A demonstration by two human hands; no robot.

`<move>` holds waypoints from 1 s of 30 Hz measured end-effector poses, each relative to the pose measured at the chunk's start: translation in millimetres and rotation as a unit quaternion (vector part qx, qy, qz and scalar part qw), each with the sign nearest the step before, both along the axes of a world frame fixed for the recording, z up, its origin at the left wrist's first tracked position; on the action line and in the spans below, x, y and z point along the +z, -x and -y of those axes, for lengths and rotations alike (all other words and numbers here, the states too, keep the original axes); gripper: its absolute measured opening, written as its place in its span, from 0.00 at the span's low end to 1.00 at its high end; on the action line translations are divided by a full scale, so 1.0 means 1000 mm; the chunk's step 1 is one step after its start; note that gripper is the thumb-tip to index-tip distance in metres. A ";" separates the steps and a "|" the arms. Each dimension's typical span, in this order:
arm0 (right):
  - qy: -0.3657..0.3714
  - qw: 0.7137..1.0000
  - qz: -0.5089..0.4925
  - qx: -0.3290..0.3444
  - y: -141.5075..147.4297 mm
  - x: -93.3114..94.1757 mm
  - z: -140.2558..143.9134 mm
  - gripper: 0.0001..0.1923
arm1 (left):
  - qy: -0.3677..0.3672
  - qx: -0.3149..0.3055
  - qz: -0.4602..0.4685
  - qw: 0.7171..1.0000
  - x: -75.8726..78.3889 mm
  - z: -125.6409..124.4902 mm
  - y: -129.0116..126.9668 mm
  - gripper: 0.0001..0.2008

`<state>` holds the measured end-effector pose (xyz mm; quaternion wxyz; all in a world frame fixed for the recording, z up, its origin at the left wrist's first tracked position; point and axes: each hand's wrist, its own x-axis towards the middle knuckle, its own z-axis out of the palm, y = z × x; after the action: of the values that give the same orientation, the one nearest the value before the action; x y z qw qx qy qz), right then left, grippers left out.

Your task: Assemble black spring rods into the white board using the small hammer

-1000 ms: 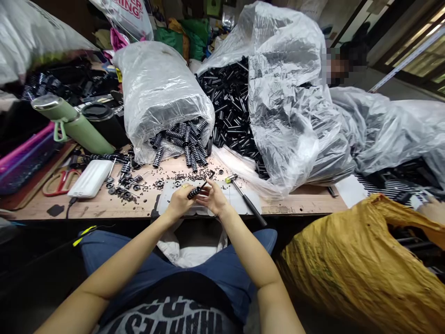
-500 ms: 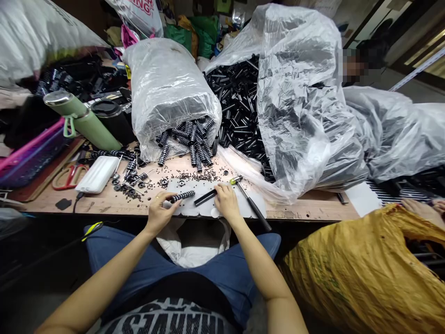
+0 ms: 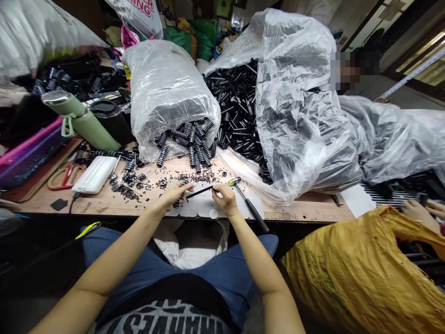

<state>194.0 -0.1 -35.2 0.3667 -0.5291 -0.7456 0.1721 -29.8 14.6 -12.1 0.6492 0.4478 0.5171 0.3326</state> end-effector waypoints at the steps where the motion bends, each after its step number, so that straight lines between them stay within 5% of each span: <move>1: -0.013 0.999 -0.038 -0.013 0.005 0.001 -0.001 0.07 | 0.057 -0.054 0.045 0.996 0.004 0.000 -0.002 0.22; 4: -0.031 0.996 -0.086 -0.019 0.019 0.010 -0.004 0.07 | 0.131 -0.145 0.148 0.970 0.014 0.003 -0.009 0.21; 7: -0.033 0.998 -0.040 0.034 0.026 0.026 0.000 0.15 | 0.062 -0.044 0.098 0.992 0.016 0.007 -0.016 0.18; 9: -0.016 0.996 0.029 0.084 0.029 0.039 0.006 0.32 | 0.006 0.025 0.035 0.999 0.015 0.009 -0.021 0.16; 12: 0.019 0.989 0.115 0.096 0.034 0.050 0.014 0.53 | -0.077 0.039 0.017 0.996 0.012 0.009 -0.030 0.15; 15: 0.049 0.989 0.126 0.052 0.031 0.047 0.016 0.56 | -0.123 0.057 0.070 0.988 0.011 0.009 -0.033 0.16; 22: 0.223 0.968 0.107 0.041 -0.006 0.019 0.013 0.61 | -0.057 0.069 0.172 0.981 0.019 0.013 -0.022 0.27; 30: 0.033 0.974 -0.109 0.197 0.025 0.048 0.023 0.60 | 0.041 0.121 0.264 0.956 0.033 0.021 -0.036 0.20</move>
<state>169.0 -23.0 13.1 0.3866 -0.3619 -0.7847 0.3221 6.0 -5.9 20.6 0.7349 0.2514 0.3911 0.4937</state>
